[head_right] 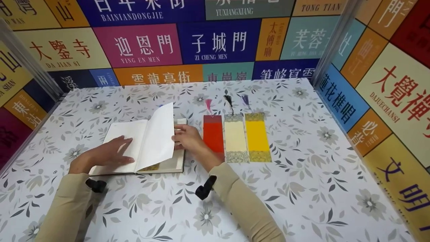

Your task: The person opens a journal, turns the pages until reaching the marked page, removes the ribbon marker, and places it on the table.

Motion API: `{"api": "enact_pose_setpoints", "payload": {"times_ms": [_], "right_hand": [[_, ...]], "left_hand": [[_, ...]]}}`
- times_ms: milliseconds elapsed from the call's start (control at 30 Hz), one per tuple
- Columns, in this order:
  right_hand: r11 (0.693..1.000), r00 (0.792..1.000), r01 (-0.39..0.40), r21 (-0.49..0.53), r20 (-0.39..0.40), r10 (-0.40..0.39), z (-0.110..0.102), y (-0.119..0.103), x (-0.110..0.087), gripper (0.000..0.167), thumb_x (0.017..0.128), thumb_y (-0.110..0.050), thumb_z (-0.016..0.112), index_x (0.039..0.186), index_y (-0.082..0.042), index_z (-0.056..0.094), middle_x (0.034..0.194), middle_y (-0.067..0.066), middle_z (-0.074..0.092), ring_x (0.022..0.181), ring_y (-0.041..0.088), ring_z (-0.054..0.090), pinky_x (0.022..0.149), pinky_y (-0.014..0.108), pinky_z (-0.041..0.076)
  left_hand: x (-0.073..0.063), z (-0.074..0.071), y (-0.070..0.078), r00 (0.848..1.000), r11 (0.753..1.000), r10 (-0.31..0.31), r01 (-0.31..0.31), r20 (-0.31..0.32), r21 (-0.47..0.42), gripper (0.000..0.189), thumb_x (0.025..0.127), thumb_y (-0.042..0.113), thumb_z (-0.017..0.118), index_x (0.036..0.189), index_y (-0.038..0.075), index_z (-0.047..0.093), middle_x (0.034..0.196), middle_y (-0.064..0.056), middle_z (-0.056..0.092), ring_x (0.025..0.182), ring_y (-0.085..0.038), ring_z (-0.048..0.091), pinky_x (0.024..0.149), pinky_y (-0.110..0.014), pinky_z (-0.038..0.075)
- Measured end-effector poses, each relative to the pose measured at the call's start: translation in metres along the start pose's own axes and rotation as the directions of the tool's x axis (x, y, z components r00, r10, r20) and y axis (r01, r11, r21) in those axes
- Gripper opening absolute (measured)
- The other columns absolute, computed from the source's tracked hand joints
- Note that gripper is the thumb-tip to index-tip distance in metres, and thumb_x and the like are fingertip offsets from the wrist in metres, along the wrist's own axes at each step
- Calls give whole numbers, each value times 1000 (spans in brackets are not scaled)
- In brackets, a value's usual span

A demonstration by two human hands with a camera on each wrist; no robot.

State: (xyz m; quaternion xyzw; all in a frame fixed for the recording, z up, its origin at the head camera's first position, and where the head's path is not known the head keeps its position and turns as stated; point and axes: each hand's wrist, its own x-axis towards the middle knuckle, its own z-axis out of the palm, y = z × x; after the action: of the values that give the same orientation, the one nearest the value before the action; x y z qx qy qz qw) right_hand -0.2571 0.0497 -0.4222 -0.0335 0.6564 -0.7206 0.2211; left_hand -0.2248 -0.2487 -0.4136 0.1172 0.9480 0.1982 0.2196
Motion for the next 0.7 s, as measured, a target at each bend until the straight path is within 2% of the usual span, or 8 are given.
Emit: {"api": "enact_pose_setpoints", "payload": {"times_ms": [67, 167, 267, 400, 500, 600, 633, 700], "right_hand": [[1000, 1000, 9, 6, 6, -9, 2, -3, 1, 46, 97, -1, 56, 143, -4, 52, 130, 17, 67, 92, 18, 67, 85, 35, 60], [1000, 999, 22, 4, 27, -22, 5, -8, 1, 42, 99, -8, 56, 141, -6, 54, 127, 14, 68, 94, 20, 68, 84, 34, 60], [999, 995, 51, 12, 84, -52, 9, -11, 1, 41, 103, -15, 53, 143, -5, 54, 130, 15, 65, 101, 22, 68, 84, 35, 61], [995, 979, 98, -32, 182, -90, 15, -12, 1, 43, 106, -19, 48, 147, -6, 49, 141, 14, 58, 118, 27, 64, 95, 43, 59], [977, 960, 151, -149, 259, -109, 21, -10, 1, 45, 107, -18, 46, 150, -6, 45, 149, 14, 53, 131, 33, 57, 105, 48, 53], [917, 935, 247, -313, 327, -140, 28, -7, 2, 46, 106, -14, 46, 151, -5, 44, 154, 14, 49, 139, 35, 50, 112, 47, 46], [886, 926, 282, -369, 347, -151, 31, -5, 2, 46, 105, -14, 47, 150, -4, 45, 155, 14, 48, 141, 34, 48, 114, 47, 44], [800, 903, 366, -476, 389, -182, 36, -1, 2, 45, 104, -11, 48, 148, -4, 48, 155, 13, 47, 144, 34, 44, 118, 46, 39]], "left_hand": [[-5, 0, -1, 1000, 1000, 8, -8, -9, -29, 84, 96, 40, 64, 155, -6, 25, 162, -35, 16, 152, -51, 9, 124, -61, 15], [-11, 0, -3, 998, 999, 49, -50, -41, -13, 76, 99, 36, 61, 152, -8, 31, 159, -36, 24, 151, -52, 13, 124, -60, 17], [-18, 0, -4, 994, 996, 86, -86, -69, -5, 71, 100, 34, 60, 149, -10, 36, 155, -37, 30, 149, -54, 19, 122, -61, 21], [-26, 1, -6, 988, 994, 110, -110, -108, 6, 62, 102, 30, 58, 146, -10, 41, 152, -37, 37, 146, -53, 28, 120, -61, 26], [-30, 1, -8, 982, 994, 110, -109, -155, 19, 57, 103, 26, 54, 147, -10, 42, 150, -35, 42, 143, -52, 35, 118, -61, 30], [-33, 0, -10, 979, 997, 75, -78, -191, -10, 59, 105, 27, 50, 150, -9, 36, 152, -33, 41, 143, -50, 36, 119, -61, 30], [-34, 0, -11, 978, 997, 60, -66, -201, -25, 60, 106, 28, 48, 151, -8, 34, 153, -33, 40, 144, -50, 35, 119, -61, 29], [-36, -1, -12, 976, 996, 19, -37, -218, -77, 63, 107, 32, 45, 154, -7, 28, 154, -33, 37, 145, -50, 33, 120, -61, 26]]}}
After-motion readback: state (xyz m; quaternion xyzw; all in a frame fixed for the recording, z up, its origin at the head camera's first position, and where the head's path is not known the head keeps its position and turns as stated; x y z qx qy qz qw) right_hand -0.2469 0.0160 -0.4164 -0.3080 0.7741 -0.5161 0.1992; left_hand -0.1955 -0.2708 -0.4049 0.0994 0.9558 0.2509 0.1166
